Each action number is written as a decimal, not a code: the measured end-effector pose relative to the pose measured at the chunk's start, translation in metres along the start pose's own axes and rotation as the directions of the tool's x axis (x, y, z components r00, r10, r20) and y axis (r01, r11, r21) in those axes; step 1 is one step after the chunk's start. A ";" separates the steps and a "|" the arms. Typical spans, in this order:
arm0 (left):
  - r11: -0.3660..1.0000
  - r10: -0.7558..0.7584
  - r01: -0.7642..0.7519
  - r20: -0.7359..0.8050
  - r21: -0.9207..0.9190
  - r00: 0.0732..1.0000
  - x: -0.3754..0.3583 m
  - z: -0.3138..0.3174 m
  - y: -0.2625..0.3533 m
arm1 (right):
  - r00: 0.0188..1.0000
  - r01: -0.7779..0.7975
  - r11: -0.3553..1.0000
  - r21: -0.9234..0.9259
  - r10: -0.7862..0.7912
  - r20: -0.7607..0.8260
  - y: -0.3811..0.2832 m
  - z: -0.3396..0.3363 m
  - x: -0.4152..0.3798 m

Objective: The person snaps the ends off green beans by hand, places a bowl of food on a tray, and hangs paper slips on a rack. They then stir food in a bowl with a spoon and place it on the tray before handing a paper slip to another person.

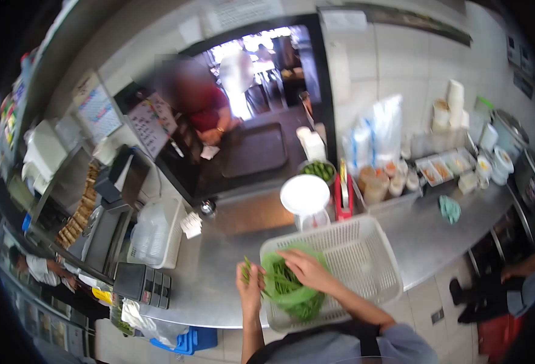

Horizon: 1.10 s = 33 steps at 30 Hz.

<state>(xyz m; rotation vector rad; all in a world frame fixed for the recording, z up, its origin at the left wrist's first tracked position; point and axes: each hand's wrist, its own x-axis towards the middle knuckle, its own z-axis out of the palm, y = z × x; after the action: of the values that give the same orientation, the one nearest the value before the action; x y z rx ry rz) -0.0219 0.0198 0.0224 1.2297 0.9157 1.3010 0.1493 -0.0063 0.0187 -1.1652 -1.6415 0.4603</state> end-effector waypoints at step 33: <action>0.658 -0.138 0.019 -0.095 -0.753 0.986 -0.014 0.005 0.008 | 0.914 -0.279 0.565 0.776 0.405 0.033 -0.016 0.003 0.004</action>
<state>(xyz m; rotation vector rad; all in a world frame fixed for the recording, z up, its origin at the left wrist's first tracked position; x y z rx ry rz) -0.0203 0.0044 0.0284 0.4294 0.4134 1.4912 0.1392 -0.0093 0.0318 -0.8027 -0.8750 1.1746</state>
